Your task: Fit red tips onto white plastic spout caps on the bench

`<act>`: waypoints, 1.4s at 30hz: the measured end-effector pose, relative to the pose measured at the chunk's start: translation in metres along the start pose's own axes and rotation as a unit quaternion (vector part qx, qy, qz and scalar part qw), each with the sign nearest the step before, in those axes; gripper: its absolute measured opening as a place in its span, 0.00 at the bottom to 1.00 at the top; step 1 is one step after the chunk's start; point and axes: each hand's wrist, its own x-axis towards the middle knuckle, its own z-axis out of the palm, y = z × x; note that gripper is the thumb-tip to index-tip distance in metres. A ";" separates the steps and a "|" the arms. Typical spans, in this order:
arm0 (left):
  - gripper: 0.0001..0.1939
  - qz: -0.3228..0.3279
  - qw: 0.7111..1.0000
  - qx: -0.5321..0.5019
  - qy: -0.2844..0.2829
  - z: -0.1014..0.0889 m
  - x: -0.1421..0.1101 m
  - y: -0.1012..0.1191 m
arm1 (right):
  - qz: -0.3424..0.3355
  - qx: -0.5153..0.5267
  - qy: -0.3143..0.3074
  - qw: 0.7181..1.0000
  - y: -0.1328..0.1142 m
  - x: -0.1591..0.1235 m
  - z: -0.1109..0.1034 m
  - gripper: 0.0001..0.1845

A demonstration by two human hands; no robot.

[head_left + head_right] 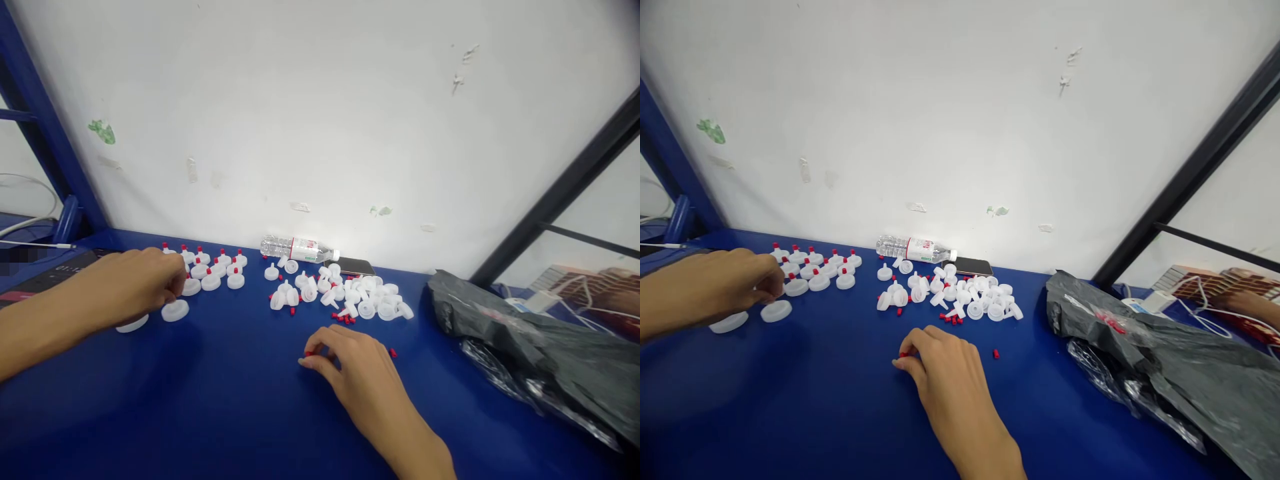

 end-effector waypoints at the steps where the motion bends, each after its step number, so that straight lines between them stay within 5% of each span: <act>1: 0.10 0.004 1.000 0.019 0.004 0.001 -0.001 -0.005 | 0.001 -0.011 0.007 1.000 0.001 0.000 -0.001 0.03; 9: 0.15 0.015 0.994 0.096 0.050 0.004 -0.005 0.004 | 0.032 -0.034 0.103 0.994 0.031 0.002 -0.027 0.06; 14: 0.13 0.010 0.995 0.046 0.087 0.001 -0.012 0.018 | 0.057 -0.042 0.181 0.981 0.052 0.000 -0.044 0.09; 20: 0.23 -0.002 0.997 -0.018 0.071 -0.002 -0.004 0.083 | 0.074 -0.028 0.204 0.976 0.057 -0.001 -0.051 0.10; 25: 0.26 0.102 0.983 -0.151 -0.031 0.015 0.003 0.129 | 0.045 -0.028 0.194 0.980 0.054 -0.001 -0.049 0.10; 30: 0.21 0.119 0.979 -0.164 -0.027 0.033 0.011 0.125 | 0.035 -0.031 0.184 0.982 0.056 -0.001 -0.048 0.08; 35: 0.17 0.101 0.970 -0.218 -0.025 0.030 0.017 0.121 | 0.027 -0.024 0.177 0.984 0.053 -0.002 -0.048 0.07; 38: 0.20 0.074 0.951 -0.299 -0.025 0.025 0.012 0.128 | 0.023 0.003 0.168 0.985 0.048 -0.003 -0.049 0.06; 42: 0.16 0.044 0.880 -0.466 -0.078 0.019 0.001 0.145 | 0.013 0.065 0.154 0.986 0.037 -0.003 -0.045 0.07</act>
